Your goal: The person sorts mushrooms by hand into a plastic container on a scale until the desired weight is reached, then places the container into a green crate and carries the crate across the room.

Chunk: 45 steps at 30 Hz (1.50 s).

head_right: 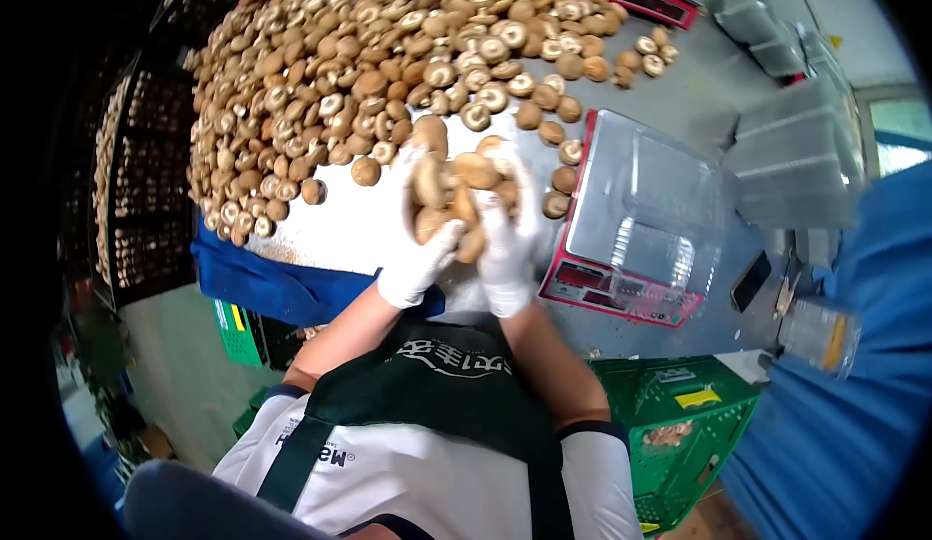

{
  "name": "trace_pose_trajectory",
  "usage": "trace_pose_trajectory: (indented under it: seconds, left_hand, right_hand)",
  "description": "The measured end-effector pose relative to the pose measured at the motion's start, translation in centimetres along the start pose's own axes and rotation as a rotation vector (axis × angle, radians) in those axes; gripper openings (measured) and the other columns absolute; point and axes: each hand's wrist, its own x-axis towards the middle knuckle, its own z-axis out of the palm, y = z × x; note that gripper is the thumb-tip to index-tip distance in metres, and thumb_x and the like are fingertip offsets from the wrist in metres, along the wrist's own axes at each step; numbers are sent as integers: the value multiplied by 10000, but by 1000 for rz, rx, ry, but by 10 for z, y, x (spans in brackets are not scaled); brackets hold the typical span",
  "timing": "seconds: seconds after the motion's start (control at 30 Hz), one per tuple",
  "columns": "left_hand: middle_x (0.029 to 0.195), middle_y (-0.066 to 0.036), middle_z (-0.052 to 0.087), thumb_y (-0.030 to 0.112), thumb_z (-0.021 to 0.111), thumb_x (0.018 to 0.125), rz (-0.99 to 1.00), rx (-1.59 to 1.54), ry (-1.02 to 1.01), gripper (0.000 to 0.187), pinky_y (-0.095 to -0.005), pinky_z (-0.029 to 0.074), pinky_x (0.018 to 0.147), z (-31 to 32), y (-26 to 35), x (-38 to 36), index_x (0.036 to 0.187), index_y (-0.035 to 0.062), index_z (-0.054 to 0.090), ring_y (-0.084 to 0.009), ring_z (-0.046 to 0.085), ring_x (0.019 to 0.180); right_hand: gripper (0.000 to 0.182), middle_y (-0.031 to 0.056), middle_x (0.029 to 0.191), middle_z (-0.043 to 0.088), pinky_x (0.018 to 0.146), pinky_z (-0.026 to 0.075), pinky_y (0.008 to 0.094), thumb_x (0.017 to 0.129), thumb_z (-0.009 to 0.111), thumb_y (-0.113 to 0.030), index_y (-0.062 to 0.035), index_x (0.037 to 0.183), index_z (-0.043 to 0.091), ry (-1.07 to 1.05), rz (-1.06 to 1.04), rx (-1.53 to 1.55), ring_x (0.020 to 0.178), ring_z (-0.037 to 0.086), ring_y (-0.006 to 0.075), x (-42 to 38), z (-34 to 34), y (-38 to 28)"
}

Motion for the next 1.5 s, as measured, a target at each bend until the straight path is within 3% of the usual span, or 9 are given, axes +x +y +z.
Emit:
trace_pose_trajectory:
  seconds: [0.13,0.33,0.37,0.6,0.77,0.97,1.27,1.47,1.5]
  left_hand:
    - [1491,-254,320,221,819,707,450,71,-254,851,-477,321,1131,91,54,38,1426,28,407,-419,337,1398]
    - [1500,-237,288,204,849,691,395,-58,-524,884,-439,326,1145,203,46,30,1438,58,401,-411,311,1416]
    - [1494,-234,304,194,839,692,325,-59,-575,880,-442,311,1151,210,39,31,1441,54,400,-398,304,1424]
    - [1498,-206,297,168,825,711,258,82,-734,807,-416,383,1110,224,37,48,1412,86,433,-384,387,1378]
    - [1479,-202,319,183,833,708,305,214,-756,725,-415,416,1085,223,33,50,1340,86,489,-379,406,1366]
    - [1447,-206,345,194,827,713,255,138,-768,681,-409,419,1078,221,37,54,1308,81,516,-363,430,1339]
    - [1323,-208,457,340,472,971,334,-9,-636,480,-410,324,1106,218,26,56,1320,10,476,-351,437,1287]
    - [1340,-167,467,562,344,1000,204,-125,-584,665,-381,287,1124,219,24,59,1310,-10,479,-283,428,1304]
    - [1345,-149,460,587,364,993,198,-131,-567,683,-365,318,1102,218,22,59,1315,-4,476,-254,444,1284]
  right_hand:
    - [571,179,1399,453,1113,373,435,990,467,-321,-10,1456,356,293,-140,-15,1293,479,303,11,-76,-64]
    - [472,157,1382,492,1091,387,402,968,501,-160,-1,1409,441,408,-165,-149,1264,498,271,-2,-200,-79]
    - [423,165,1394,495,1098,379,377,983,413,-139,3,1375,487,443,-131,-418,1276,499,265,-2,-218,-70]
    - [367,189,1393,472,1100,374,396,953,482,-61,13,1304,555,186,-49,-697,1281,484,306,7,-246,-89]
    - [525,195,1462,412,1103,369,462,792,730,-53,-43,1296,584,81,-142,-966,1339,407,369,3,-247,-97]
    - [491,191,1455,426,1111,356,472,779,718,-32,-47,1258,612,1,-158,-1005,1347,390,385,6,-256,-100]
    - [233,52,1114,577,1140,219,574,741,767,-191,-137,959,708,-236,-321,-1159,1204,472,292,-6,-244,-92]
    - [181,36,965,591,1026,350,479,750,760,-246,-98,829,695,-369,-374,-1242,1003,533,244,15,-240,-106]
    - [189,23,911,593,899,393,411,766,742,-288,-110,813,701,-426,-372,-1308,933,541,217,19,-234,-112]
